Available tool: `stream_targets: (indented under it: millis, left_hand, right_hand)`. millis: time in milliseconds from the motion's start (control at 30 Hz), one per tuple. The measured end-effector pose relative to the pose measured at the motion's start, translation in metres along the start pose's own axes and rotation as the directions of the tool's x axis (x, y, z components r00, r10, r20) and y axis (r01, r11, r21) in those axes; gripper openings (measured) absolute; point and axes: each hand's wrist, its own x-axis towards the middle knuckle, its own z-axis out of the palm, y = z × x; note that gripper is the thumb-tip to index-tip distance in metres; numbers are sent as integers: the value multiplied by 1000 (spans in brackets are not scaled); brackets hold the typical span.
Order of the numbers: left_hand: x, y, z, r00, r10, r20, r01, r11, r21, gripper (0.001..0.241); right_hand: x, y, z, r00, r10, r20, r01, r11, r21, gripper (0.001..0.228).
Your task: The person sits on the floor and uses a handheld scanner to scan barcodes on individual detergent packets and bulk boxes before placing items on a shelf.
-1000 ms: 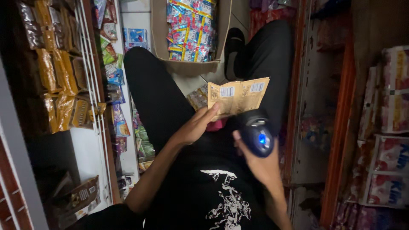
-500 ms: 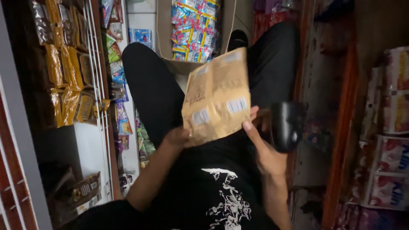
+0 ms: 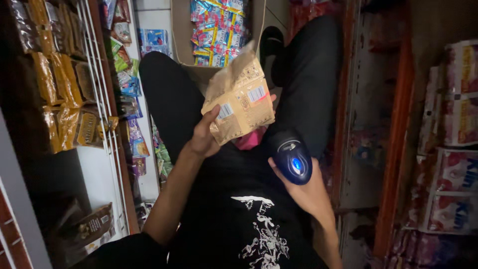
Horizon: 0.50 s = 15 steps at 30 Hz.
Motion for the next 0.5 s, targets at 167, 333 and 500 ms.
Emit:
stream_targets:
  millis: [167,333,500]
  left_hand:
    - [5,-17,-17,995,-72,-62,79,989,128,68]
    - [14,-28,-8,996,-81,25,72,965,251,70]
    - [18,-29,10,993,-112,27,104,972,213,70]
  right_hand:
    - [-1,-10,-3,999,-42,-24,42,999,14,27]
    - [-5,-13,8,992,-120,25,121,992,-27,28]
    - [-8,-5,16,977,-119,175,115,993,32,31]
